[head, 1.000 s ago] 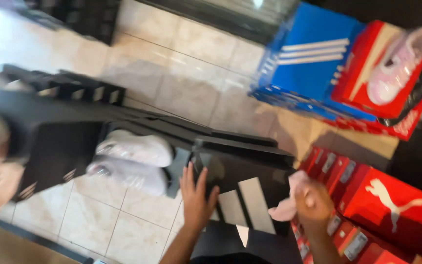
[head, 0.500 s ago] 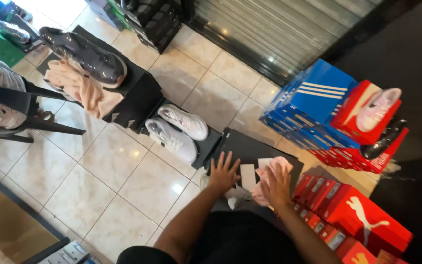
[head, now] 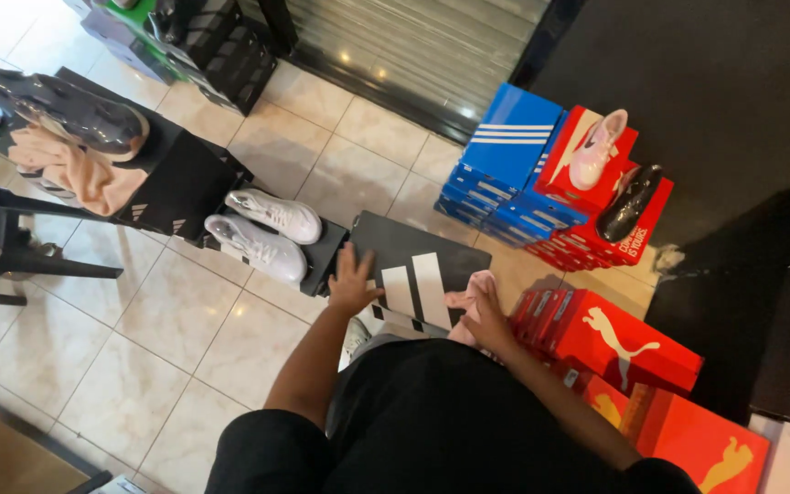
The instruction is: Organizing and inspecting shoes inside their boxes in a storage area
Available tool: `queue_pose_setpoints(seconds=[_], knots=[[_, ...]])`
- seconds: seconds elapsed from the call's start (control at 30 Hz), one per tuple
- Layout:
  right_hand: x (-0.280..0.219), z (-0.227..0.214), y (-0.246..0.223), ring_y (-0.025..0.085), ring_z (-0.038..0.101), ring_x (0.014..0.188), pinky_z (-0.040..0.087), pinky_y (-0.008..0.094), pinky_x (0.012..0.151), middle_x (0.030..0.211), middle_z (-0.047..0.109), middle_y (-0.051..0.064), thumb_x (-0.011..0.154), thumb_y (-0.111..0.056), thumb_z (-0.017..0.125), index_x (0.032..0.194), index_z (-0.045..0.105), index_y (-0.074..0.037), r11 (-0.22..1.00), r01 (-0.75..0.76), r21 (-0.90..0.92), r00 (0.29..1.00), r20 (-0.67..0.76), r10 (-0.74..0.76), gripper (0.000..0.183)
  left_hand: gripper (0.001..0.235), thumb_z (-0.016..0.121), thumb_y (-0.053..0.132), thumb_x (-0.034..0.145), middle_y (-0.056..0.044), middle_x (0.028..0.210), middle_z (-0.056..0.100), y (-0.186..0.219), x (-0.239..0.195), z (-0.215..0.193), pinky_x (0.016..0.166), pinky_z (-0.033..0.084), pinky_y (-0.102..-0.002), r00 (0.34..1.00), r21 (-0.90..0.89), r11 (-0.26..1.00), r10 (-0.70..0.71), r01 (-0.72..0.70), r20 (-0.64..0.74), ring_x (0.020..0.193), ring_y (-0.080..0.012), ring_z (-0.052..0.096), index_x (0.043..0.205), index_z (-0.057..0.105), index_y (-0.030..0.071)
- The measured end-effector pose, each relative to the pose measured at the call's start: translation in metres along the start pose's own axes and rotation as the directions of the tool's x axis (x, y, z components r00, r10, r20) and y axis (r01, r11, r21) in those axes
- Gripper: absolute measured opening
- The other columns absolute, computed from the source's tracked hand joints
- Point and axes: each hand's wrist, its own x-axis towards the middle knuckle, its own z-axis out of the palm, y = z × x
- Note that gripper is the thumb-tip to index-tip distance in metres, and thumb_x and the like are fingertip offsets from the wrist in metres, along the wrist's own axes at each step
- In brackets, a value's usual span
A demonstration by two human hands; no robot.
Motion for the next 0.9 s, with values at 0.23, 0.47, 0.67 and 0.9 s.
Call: queue_pose_setpoints(seconds=[0.23,0.47,0.67,0.9], knots=[[-0.006,0.054,0.070,0.041,0.057,0.127,0.047,0.053,0.105,0.147,0.047,0.033,0.067,0.002,0.084,0.163,0.016,-0.009,0.608,-0.203,0.768,0.967,0.060,0.248,0.118,0.138,0.087,0.064,0.066,-0.020,0.165,0.020,-0.004,-0.006,0.033,0.116,0.034,-0.066,0.906,-0.490,0.807,-0.416,0.329,-0.075,0.151,-0.0448,0.025,0.167,-0.002,0.034],[0.023,-0.026,0.005,0.036,0.058,0.131,0.052,0.046,0.095,0.152,0.053,0.014,0.077,-0.022,0.080,0.158,0.045,-0.018,0.292,-0.785,0.546,0.587,0.507,0.631,0.088,0.060,0.058,0.052,0.101,-0.019,0.144,0.055,-0.019,-0.003,0.051,0.116,0.041,-0.054,0.772,-0.791,0.585,-0.581,0.177,-0.257,0.135,-0.0417,0.053,0.154,0.048,0.027],[0.046,-0.033,0.049,0.024,0.070,0.077,0.051,0.044,0.059,0.084,0.070,0.009,0.066,-0.020,0.064,0.098,0.074,-0.003,0.049,-0.744,0.666,0.444,0.439,0.781,0.038,0.063,0.062,0.064,0.099,-0.018,0.135,0.065,-0.044,0.005,0.015,0.108,0.049,-0.049,0.830,-0.863,0.431,-0.558,0.265,-0.024,0.129,-0.0370,0.060,0.144,0.058,0.020],[0.034,0.098,0.107,0.030,0.061,0.124,0.048,0.039,0.106,0.130,0.064,0.019,0.078,-0.050,0.082,0.130,0.068,-0.008,-0.186,-0.764,0.618,0.256,0.555,0.792,0.069,0.080,0.058,0.070,0.096,-0.024,0.147,0.055,-0.050,0.014,0.001,0.117,0.041,-0.051,0.852,-0.701,0.535,-0.482,0.471,0.204,0.138,-0.0385,0.050,0.156,0.043,0.019]])
